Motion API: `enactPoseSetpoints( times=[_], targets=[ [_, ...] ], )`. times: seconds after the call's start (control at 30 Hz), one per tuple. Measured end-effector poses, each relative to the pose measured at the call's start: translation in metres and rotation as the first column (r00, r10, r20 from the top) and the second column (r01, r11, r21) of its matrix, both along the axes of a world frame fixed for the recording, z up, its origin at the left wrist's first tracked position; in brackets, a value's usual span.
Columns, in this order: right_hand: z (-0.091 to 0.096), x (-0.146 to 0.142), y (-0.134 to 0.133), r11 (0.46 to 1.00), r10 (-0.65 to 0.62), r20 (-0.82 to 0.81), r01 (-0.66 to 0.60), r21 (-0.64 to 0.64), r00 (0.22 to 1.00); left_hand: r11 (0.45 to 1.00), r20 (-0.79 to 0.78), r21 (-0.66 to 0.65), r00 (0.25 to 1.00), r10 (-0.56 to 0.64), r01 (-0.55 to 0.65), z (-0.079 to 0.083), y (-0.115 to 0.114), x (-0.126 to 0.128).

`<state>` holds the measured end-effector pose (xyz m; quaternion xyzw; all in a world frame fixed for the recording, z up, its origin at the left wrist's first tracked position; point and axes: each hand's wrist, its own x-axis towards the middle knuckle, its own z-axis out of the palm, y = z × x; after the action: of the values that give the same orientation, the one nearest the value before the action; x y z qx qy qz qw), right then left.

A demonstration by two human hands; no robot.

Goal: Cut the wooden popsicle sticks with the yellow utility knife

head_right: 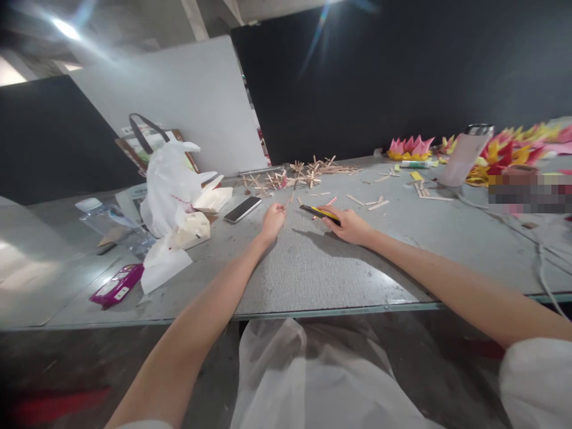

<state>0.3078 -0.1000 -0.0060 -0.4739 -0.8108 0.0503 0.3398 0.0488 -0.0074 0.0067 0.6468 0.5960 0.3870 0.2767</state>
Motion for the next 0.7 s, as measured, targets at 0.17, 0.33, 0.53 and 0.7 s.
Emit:
enactPoseSetpoints(
  times=[0.17, 0.33, 0.53, 0.7],
  targets=[
    [-0.003, 0.002, 0.004, 0.996, -0.089, 0.008, 0.089, 0.010, 0.996, 0.999, 0.018, -0.020, 1.000, -0.025, 0.026, -0.003, -0.003, 0.009],
    [-0.002, 0.001, 0.004, 0.995, -0.097, -0.009, 0.097, 0.029, 0.995, 0.995, 0.049, 0.029, 0.994, -0.095, 0.093, -0.004, -0.009, 0.018],
    [-0.003, 0.001, 0.004, 0.995, -0.092, -0.012, 0.093, 0.041, 0.996, 0.988, 0.128, 0.022, 0.980, -0.154, 0.152, -0.008, -0.010, 0.019],
    [-0.005, 0.001, 0.006, 0.992, -0.103, -0.050, 0.107, 0.065, 0.993, 0.975, 0.221, -0.007, 0.951, -0.217, 0.224, -0.011, -0.009, 0.023]
  ],
)
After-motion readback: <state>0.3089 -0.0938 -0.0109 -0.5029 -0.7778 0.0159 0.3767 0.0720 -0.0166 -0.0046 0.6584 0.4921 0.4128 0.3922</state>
